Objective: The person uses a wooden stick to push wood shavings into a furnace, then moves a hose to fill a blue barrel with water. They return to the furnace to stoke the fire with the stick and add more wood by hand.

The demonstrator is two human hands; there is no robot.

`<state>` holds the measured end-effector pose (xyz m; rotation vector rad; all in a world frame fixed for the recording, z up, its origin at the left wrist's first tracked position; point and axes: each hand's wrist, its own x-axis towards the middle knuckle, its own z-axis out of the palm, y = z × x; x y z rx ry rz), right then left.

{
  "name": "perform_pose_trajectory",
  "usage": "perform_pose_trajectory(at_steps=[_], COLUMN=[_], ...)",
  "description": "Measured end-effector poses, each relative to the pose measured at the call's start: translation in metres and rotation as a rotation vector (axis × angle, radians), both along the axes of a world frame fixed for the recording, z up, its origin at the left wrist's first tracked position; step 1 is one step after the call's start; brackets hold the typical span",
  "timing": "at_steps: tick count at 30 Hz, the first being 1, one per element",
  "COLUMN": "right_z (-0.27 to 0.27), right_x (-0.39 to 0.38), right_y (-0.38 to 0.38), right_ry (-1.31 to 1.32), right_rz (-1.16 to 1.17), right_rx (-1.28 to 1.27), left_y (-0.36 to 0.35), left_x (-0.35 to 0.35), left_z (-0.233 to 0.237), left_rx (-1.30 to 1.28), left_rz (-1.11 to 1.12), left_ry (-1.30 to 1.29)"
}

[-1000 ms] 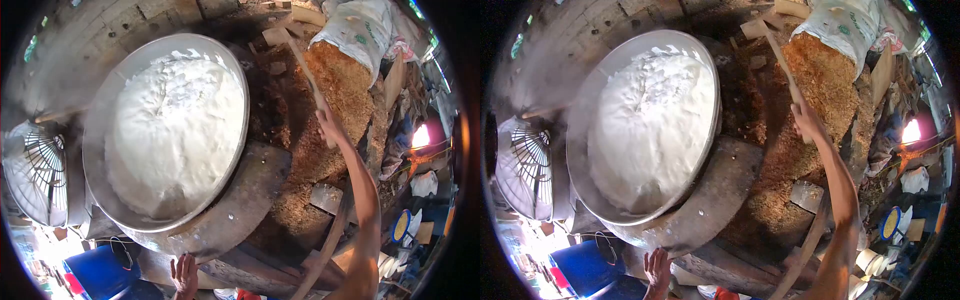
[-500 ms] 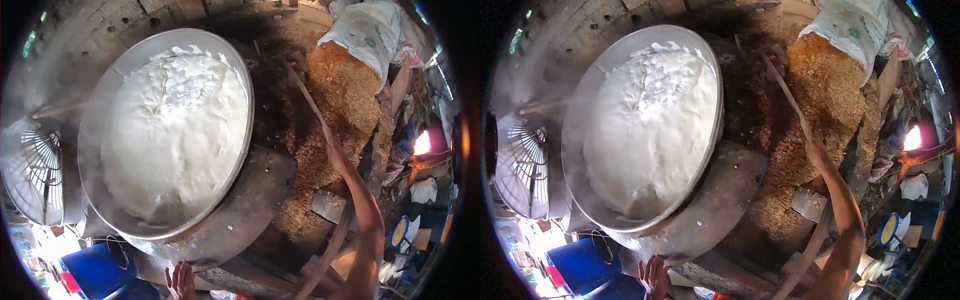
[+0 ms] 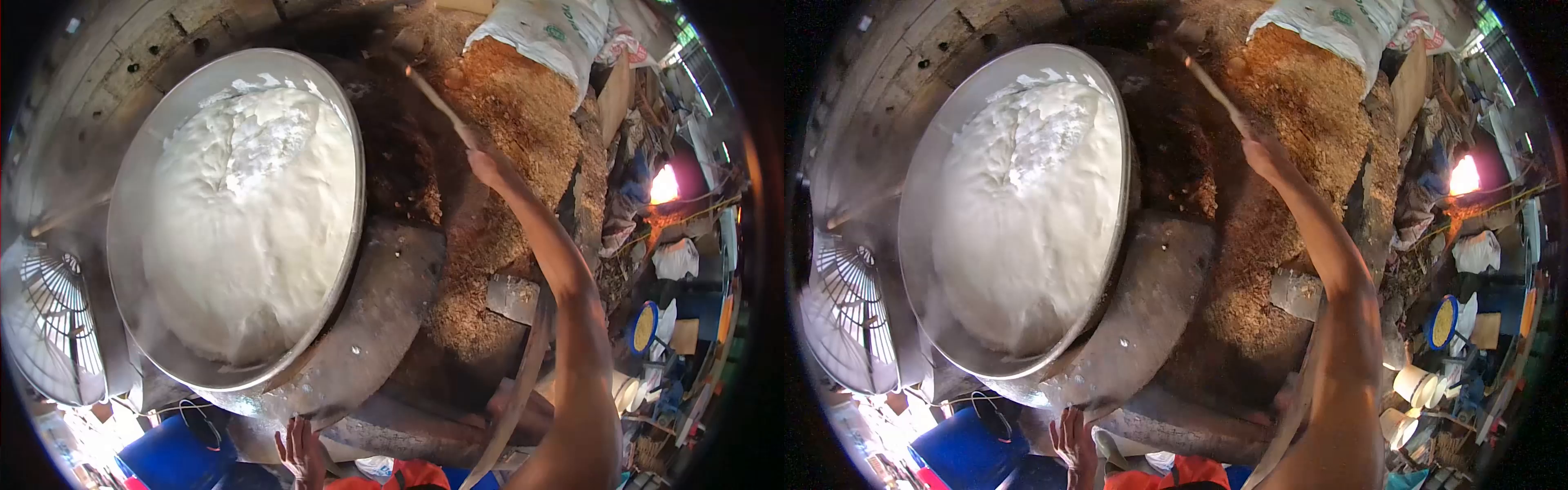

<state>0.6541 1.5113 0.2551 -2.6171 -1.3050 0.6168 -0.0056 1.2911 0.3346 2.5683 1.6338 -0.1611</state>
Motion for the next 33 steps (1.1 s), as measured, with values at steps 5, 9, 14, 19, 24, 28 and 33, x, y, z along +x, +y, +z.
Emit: perform_pose_trajectory(at_steps=[5, 9, 14, 19, 24, 28, 33], right_z=[0.002, 0.021, 0.11, 0.125, 0.027, 0.055, 0.125], right_x=[-0.021, -0.017, -0.048, -0.071, -0.038, -0.075, -0.109], right_y=[-0.073, -0.189, -0.246, -0.185, -0.127, -0.213, -0.331], right_ry=[-0.042, -0.049, 0.001, -0.004, -0.096, -0.019, 0.131], right_rz=[0.279, 0.334, 0.221, 0.1, 0.232, 0.32, 0.253], right_rx=[-0.009, -0.096, -0.201, 0.027, -0.023, -0.15, -0.276], left_y=[0.001, 0.0, -0.002, -0.001, -0.003, -0.005, -0.007], left_x=[0.006, 0.005, 0.002, 0.004, 0.0, -0.005, -0.009], left_z=[0.01, 0.007, 0.008, 0.011, 0.007, 0.008, 0.0], left_rx=[-0.024, -0.001, 0.018, 0.027, -0.035, -0.023, 0.025], left_rz=[0.064, 0.063, 0.008, -0.011, 0.043, 0.033, 0.002], left_ry=[-0.003, -0.01, -0.039, -0.002, -0.037, -0.072, -0.055])
